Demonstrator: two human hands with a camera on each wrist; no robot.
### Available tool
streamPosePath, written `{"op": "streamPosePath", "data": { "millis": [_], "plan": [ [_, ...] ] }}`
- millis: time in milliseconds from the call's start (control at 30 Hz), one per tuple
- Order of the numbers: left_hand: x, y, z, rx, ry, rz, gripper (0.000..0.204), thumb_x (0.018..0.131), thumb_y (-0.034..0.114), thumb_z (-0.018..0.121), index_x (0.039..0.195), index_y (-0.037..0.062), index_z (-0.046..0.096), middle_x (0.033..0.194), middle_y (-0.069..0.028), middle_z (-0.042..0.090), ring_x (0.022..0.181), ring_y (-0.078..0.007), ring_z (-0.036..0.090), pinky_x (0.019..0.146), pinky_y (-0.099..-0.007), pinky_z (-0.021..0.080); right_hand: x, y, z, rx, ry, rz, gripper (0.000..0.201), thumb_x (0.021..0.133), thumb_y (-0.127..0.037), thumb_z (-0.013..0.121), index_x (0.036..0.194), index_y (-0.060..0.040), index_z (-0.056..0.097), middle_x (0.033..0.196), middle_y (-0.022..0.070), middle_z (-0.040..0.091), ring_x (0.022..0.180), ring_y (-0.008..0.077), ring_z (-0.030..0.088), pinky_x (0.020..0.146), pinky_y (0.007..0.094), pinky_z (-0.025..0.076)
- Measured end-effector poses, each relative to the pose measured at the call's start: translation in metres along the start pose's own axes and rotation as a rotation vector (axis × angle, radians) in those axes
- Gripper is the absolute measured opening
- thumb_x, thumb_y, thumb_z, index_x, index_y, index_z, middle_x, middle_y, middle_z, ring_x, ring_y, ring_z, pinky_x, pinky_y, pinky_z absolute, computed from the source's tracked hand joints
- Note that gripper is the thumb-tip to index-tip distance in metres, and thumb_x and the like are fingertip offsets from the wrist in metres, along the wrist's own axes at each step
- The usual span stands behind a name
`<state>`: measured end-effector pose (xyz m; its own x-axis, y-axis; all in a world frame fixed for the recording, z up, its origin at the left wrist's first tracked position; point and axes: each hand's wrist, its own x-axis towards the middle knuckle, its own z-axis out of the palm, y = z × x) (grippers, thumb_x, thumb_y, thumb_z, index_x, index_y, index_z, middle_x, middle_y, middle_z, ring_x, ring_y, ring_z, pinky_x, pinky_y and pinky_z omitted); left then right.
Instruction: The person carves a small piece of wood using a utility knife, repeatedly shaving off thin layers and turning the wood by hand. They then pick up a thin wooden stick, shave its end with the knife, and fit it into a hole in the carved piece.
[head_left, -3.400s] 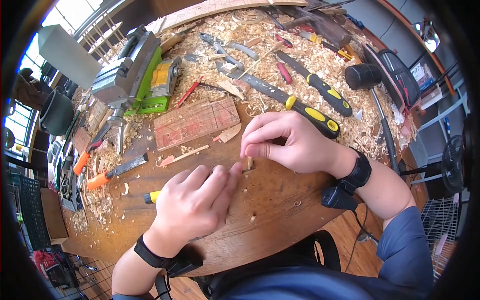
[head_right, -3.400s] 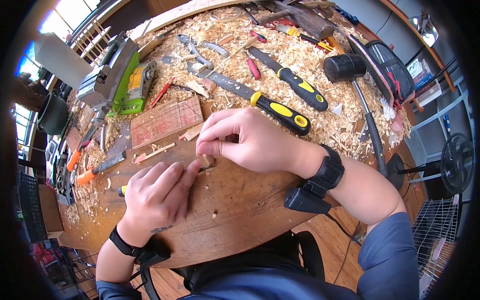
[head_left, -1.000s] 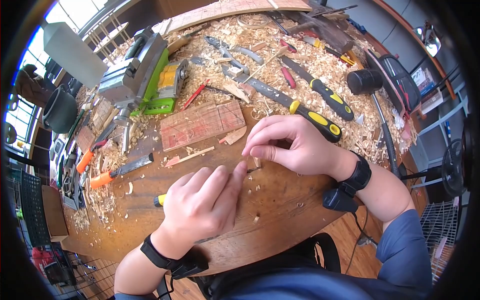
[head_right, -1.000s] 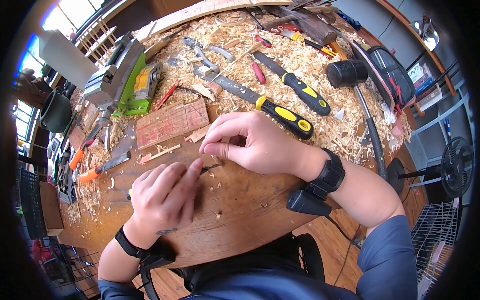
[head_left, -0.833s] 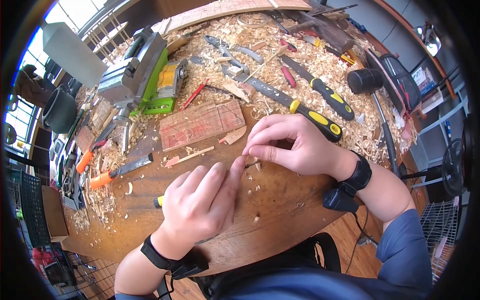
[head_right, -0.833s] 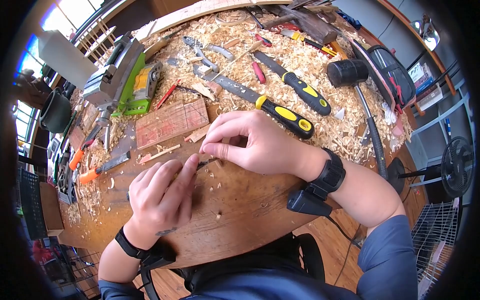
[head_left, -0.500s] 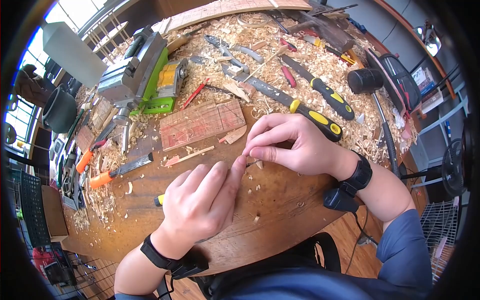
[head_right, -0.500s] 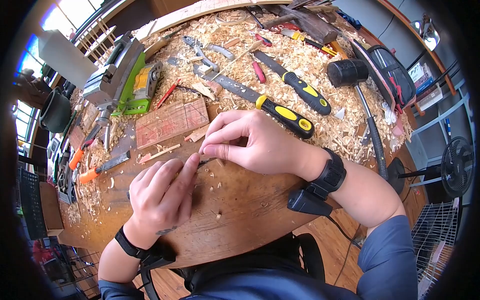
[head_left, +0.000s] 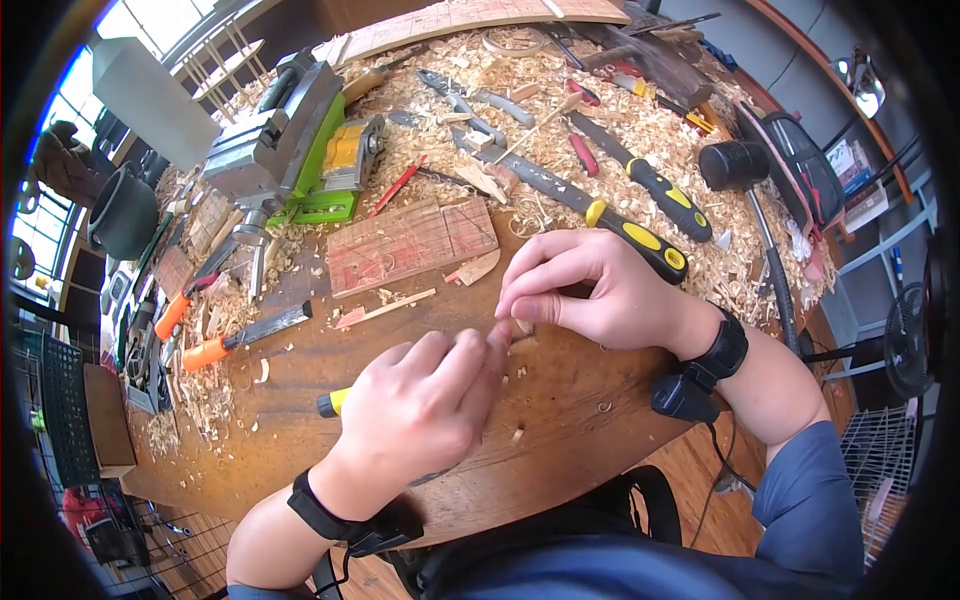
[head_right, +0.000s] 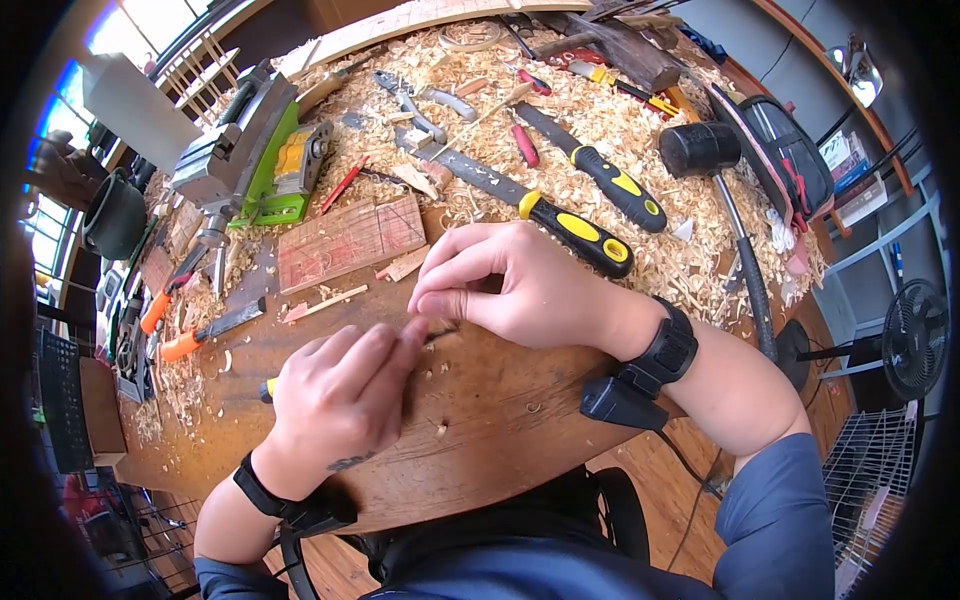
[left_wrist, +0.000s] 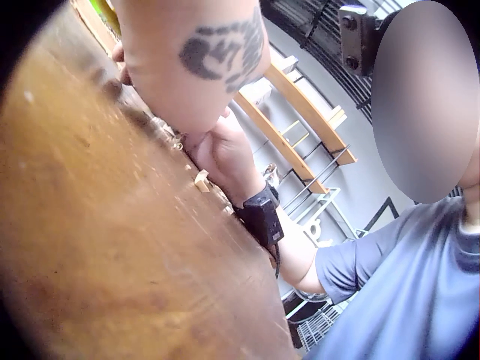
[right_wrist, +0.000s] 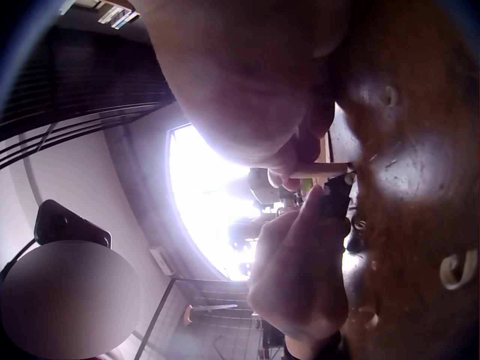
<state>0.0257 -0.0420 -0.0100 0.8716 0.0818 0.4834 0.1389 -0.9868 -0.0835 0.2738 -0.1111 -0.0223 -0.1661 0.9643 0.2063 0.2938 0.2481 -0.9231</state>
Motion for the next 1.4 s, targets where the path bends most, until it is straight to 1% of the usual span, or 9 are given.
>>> {"op": "streamPosePath", "data": {
  "millis": [133,200,433,633,700,800,900,1000,1400],
  "plan": [
    [-0.001,0.001,-0.001,0.015,-0.024,0.002,0.034,0.085,0.007,0.076,0.118,-0.0003,0.080,0.088,-0.0001,0.055,0.070,-0.0109,0.058,0.054,-0.0281,0.048,0.001,0.004,-0.001,-0.033,0.060,-0.081,0.008,0.100,-0.002,0.077,0.106,-0.0009,0.083,0.107,0.0068,0.076,0.096,0.0166,0.073,0.086,0.0310,0.058],
    [-0.003,0.001,-0.001,-0.029,-0.028,-0.021,0.050,0.074,0.005,0.076,0.123,-0.0015,0.079,0.092,-0.0043,0.063,0.069,-0.0174,0.063,0.056,-0.0328,0.050,0.001,0.003,-0.001,-0.061,0.035,-0.107,0.010,0.099,0.000,0.077,0.107,-0.0010,0.082,0.109,0.0074,0.077,0.097,0.0176,0.073,0.086,0.0313,0.059],
    [-0.006,-0.004,-0.002,-0.084,-0.008,-0.029,0.052,0.072,0.005,0.074,0.123,-0.0020,0.078,0.094,-0.0073,0.066,0.068,-0.0189,0.064,0.057,-0.0327,0.052,0.002,0.004,0.000,-0.050,-0.014,-0.124,0.016,0.097,0.004,0.076,0.110,-0.0017,0.082,0.110,0.0088,0.078,0.099,0.0193,0.074,0.088,0.0330,0.060],
    [-0.005,-0.007,-0.003,-0.064,0.068,-0.016,0.047,0.070,0.002,0.074,0.117,-0.0035,0.080,0.094,-0.0084,0.069,0.064,-0.0190,0.063,0.055,-0.0328,0.051,0.004,0.004,0.003,-0.081,-0.011,-0.154,0.018,0.095,0.002,0.078,0.112,-0.0031,0.083,0.111,0.0085,0.080,0.101,0.0218,0.075,0.090,0.0349,0.060],
    [-0.004,-0.008,-0.005,-0.045,0.113,0.001,0.045,0.071,0.000,0.076,0.115,-0.0037,0.080,0.093,-0.0093,0.069,0.063,-0.0193,0.063,0.055,-0.0325,0.050,0.004,0.004,0.003,-0.065,-0.014,-0.134,0.015,0.098,-0.011,0.080,0.112,-0.0070,0.084,0.111,0.0086,0.081,0.104,0.0234,0.076,0.092,0.0351,0.060],
    [-0.003,-0.007,-0.007,-0.023,0.139,0.015,0.042,0.074,-0.001,0.078,0.115,-0.0035,0.080,0.094,-0.0102,0.070,0.064,-0.0196,0.065,0.055,-0.0321,0.051,0.003,0.003,0.003,-0.058,-0.022,-0.101,0.016,0.099,-0.011,0.080,0.113,-0.0068,0.084,0.112,0.0085,0.081,0.106,0.0233,0.075,0.093,0.0356,0.060],
    [-0.002,-0.005,-0.009,-0.005,0.122,0.009,0.036,0.077,-0.002,0.080,0.112,-0.0035,0.081,0.094,-0.0105,0.070,0.067,-0.0207,0.067,0.056,-0.0317,0.052,0.003,0.005,0.004,-0.058,-0.017,-0.148,0.016,0.097,-0.002,0.079,0.113,-0.0037,0.084,0.110,0.0074,0.080,0.104,0.0217,0.073,0.093,0.0351,0.059],
    [-0.004,-0.010,-0.001,0.024,0.217,0.069,0.031,0.078,0.000,0.084,0.109,-0.0021,0.081,0.096,-0.0094,0.069,0.065,-0.0144,0.060,0.051,-0.0276,0.045,0.003,0.006,0.004,-0.036,-0.019,-0.140,0.016,0.097,-0.002,0.079,0.112,-0.0034,0.084,0.110,0.0070,0.080,0.104,0.0211,0.073,0.093,0.0347,0.059],
    [-0.003,-0.009,-0.003,-0.028,0.196,0.048,0.021,0.080,-0.003,0.085,0.101,-0.0039,0.080,0.092,-0.0085,0.068,0.063,-0.0153,0.059,0.050,-0.0292,0.045,0.002,0.003,0.004,-0.027,-0.019,-0.038,0.015,0.097,-0.002,0.079,0.111,-0.0038,0.084,0.109,0.0061,0.080,0.105,0.0201,0.072,0.094,0.0342,0.058]
  ]
}}
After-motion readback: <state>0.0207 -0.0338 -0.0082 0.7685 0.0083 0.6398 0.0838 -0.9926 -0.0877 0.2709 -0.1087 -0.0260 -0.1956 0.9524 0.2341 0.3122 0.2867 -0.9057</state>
